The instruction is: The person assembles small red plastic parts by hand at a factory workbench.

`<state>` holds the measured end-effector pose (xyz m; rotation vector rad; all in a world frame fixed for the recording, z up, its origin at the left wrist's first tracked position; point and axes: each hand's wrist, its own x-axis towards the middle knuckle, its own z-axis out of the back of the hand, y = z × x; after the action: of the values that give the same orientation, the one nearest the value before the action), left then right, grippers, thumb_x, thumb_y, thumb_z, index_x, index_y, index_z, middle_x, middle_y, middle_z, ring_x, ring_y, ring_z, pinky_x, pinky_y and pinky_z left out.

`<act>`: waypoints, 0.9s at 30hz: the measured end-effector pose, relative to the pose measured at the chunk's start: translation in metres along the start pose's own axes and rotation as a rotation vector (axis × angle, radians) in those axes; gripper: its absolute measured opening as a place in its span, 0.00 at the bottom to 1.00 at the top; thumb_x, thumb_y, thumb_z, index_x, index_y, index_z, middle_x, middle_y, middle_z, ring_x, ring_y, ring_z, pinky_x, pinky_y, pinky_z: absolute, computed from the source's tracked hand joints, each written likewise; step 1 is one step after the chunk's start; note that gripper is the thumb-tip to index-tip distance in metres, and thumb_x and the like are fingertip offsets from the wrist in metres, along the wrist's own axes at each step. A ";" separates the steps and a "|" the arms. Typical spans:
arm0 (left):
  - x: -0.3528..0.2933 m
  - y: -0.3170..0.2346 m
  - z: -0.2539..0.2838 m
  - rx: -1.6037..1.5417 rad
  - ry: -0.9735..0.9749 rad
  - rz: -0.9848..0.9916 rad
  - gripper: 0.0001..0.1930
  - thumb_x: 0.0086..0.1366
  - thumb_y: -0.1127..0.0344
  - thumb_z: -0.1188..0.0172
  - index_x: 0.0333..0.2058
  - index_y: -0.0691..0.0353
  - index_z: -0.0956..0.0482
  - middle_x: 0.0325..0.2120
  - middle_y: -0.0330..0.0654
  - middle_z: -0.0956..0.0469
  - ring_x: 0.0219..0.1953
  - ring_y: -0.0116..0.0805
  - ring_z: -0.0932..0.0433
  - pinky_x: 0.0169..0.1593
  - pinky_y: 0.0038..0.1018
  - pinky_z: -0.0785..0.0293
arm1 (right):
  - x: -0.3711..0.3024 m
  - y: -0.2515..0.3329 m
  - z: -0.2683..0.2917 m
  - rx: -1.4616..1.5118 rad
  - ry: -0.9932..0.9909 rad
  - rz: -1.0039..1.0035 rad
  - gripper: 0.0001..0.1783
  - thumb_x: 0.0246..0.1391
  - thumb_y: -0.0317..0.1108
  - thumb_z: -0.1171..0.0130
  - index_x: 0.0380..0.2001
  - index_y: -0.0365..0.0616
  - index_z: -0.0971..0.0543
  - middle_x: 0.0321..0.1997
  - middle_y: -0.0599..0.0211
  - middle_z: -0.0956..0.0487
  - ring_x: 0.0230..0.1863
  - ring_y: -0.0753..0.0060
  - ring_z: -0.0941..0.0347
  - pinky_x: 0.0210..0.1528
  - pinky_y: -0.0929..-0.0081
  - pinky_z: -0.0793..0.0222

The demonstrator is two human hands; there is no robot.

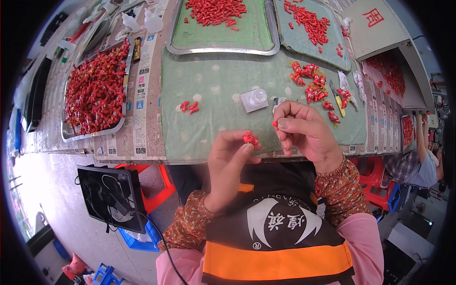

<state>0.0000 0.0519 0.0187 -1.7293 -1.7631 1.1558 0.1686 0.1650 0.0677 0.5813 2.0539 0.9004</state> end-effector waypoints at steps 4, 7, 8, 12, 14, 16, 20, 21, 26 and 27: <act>-0.001 -0.001 -0.001 0.050 0.018 -0.018 0.11 0.67 0.75 0.44 0.47 0.65 0.31 0.45 0.46 0.24 0.43 0.33 0.22 0.41 0.26 0.19 | -0.009 -0.006 -0.010 -0.088 -0.010 0.060 0.06 0.57 0.28 0.43 0.35 0.37 0.27 0.24 0.67 0.24 0.19 0.79 0.28 0.20 0.80 0.27; -0.001 0.002 0.000 0.044 0.032 -0.049 0.11 0.67 0.75 0.44 0.47 0.66 0.32 0.47 0.47 0.25 0.45 0.33 0.22 0.43 0.27 0.19 | -0.016 -0.013 -0.018 -0.149 0.026 0.154 0.05 0.59 0.27 0.44 0.35 0.36 0.28 0.25 0.67 0.24 0.21 0.80 0.27 0.23 0.81 0.27; -0.001 0.006 0.003 0.055 0.044 -0.116 0.11 0.66 0.76 0.45 0.47 0.66 0.32 0.47 0.48 0.25 0.46 0.33 0.23 0.43 0.27 0.19 | -0.018 -0.015 -0.022 -0.139 0.022 0.160 0.05 0.59 0.27 0.44 0.35 0.36 0.28 0.25 0.67 0.24 0.21 0.80 0.27 0.23 0.81 0.27; -0.001 0.013 0.006 0.002 0.102 -0.248 0.12 0.65 0.77 0.44 0.46 0.66 0.33 0.49 0.52 0.27 0.49 0.35 0.25 0.48 0.30 0.21 | -0.023 -0.026 -0.028 -0.192 0.037 0.248 0.04 0.60 0.25 0.46 0.37 0.36 0.29 0.28 0.67 0.23 0.24 0.83 0.26 0.27 0.84 0.27; 0.001 0.019 0.013 0.087 0.112 -0.312 0.12 0.65 0.77 0.44 0.46 0.67 0.33 0.50 0.53 0.27 0.49 0.36 0.25 0.51 0.32 0.24 | -0.023 -0.031 -0.032 -0.192 0.029 0.279 0.04 0.60 0.24 0.46 0.37 0.37 0.29 0.29 0.67 0.23 0.25 0.84 0.26 0.28 0.85 0.27; 0.002 0.021 0.014 0.167 0.121 -0.378 0.12 0.65 0.78 0.44 0.46 0.67 0.33 0.50 0.54 0.28 0.50 0.37 0.25 0.53 0.33 0.26 | -0.024 -0.035 -0.034 -0.182 0.016 0.282 0.03 0.60 0.23 0.47 0.37 0.37 0.29 0.29 0.68 0.24 0.25 0.85 0.26 0.28 0.86 0.27; 0.002 0.021 0.012 0.214 0.133 -0.456 0.11 0.64 0.79 0.44 0.44 0.67 0.33 0.49 0.56 0.28 0.51 0.41 0.25 0.56 0.35 0.29 | -0.026 -0.037 -0.036 -0.222 -0.006 0.290 0.03 0.60 0.23 0.47 0.37 0.38 0.30 0.30 0.69 0.25 0.26 0.86 0.27 0.29 0.87 0.28; 0.002 0.021 0.012 0.212 0.138 -0.474 0.11 0.64 0.80 0.44 0.44 0.67 0.33 0.49 0.56 0.28 0.51 0.42 0.25 0.55 0.35 0.29 | -0.026 -0.038 -0.037 -0.220 -0.007 0.291 0.03 0.60 0.23 0.47 0.37 0.38 0.30 0.30 0.69 0.25 0.26 0.86 0.27 0.29 0.87 0.28; 0.001 0.022 0.011 0.268 0.143 -0.521 0.12 0.63 0.81 0.44 0.44 0.66 0.33 0.50 0.57 0.28 0.52 0.44 0.25 0.55 0.35 0.28 | -0.027 -0.040 -0.036 -0.241 -0.011 0.274 0.04 0.60 0.22 0.46 0.36 0.38 0.30 0.30 0.70 0.25 0.27 0.87 0.28 0.30 0.87 0.29; 0.001 0.023 0.012 0.297 0.145 -0.534 0.13 0.62 0.82 0.43 0.44 0.66 0.33 0.50 0.57 0.28 0.52 0.44 0.25 0.55 0.34 0.28 | -0.027 -0.041 -0.036 -0.241 -0.014 0.271 0.04 0.60 0.22 0.46 0.36 0.38 0.30 0.30 0.70 0.25 0.27 0.87 0.28 0.30 0.87 0.29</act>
<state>0.0044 0.0472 -0.0064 -1.0516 -1.7117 0.9651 0.1507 0.1068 0.0646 0.7411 1.8450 1.2774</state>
